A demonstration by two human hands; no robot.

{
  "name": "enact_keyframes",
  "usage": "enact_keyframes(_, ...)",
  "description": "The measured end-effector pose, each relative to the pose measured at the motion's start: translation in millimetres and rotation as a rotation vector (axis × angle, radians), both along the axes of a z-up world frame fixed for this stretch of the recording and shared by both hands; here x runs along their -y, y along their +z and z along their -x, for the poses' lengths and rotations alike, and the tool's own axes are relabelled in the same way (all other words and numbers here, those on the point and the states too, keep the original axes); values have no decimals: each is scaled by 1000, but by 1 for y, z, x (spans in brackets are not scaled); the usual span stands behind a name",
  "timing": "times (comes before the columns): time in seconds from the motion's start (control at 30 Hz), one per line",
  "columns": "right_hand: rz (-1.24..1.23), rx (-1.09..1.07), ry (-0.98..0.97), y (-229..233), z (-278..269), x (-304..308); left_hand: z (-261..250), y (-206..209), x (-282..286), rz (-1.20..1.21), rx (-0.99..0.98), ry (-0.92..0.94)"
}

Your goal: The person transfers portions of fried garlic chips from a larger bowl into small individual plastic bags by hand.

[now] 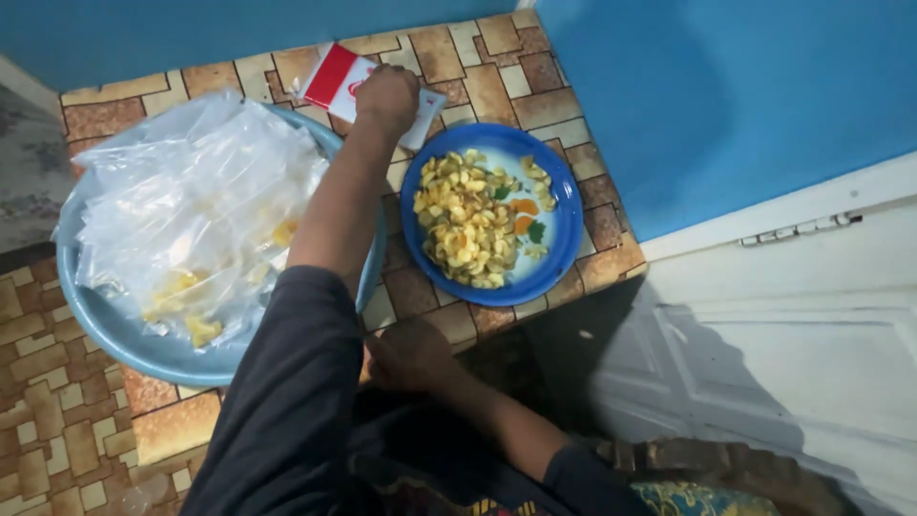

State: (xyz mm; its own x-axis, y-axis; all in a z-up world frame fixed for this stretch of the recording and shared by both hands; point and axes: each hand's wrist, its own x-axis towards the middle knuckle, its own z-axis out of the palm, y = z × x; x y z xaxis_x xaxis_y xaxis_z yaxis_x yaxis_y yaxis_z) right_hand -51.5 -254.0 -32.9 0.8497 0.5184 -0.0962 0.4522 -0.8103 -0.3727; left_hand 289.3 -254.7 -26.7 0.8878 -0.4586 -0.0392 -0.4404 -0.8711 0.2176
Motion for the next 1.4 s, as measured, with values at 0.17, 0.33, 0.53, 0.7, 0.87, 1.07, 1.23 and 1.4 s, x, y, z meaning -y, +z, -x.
enact_keyframes(0.17,-347,529,10,-1,5,2,-2,-7,-11,78,-46,118)
enact_keyframes(0.33,-373,582,10,-2,7,1,2,-12,-7,-28,70,25)
enact_keyframes(0.53,-416,670,-5,18,3,0,-3,-5,-12,-4,25,-7)
enact_keyframes(0.7,-420,538,54,12,1,1,-14,-8,-37,184,-78,-76)
enact_keyframes(0.87,-116,155,-13,5,4,1,28,55,-67,915,-445,104)
enact_keyframes(1.07,-352,666,85,-86,8,14,46,73,-91,1271,-593,27)
enact_keyframes(1.23,-318,806,-10,2,9,-3,78,80,-124,1632,-771,-246)
enact_keyframes(1.4,-405,774,-24,16,9,-7,164,107,-166,1887,-833,-532)
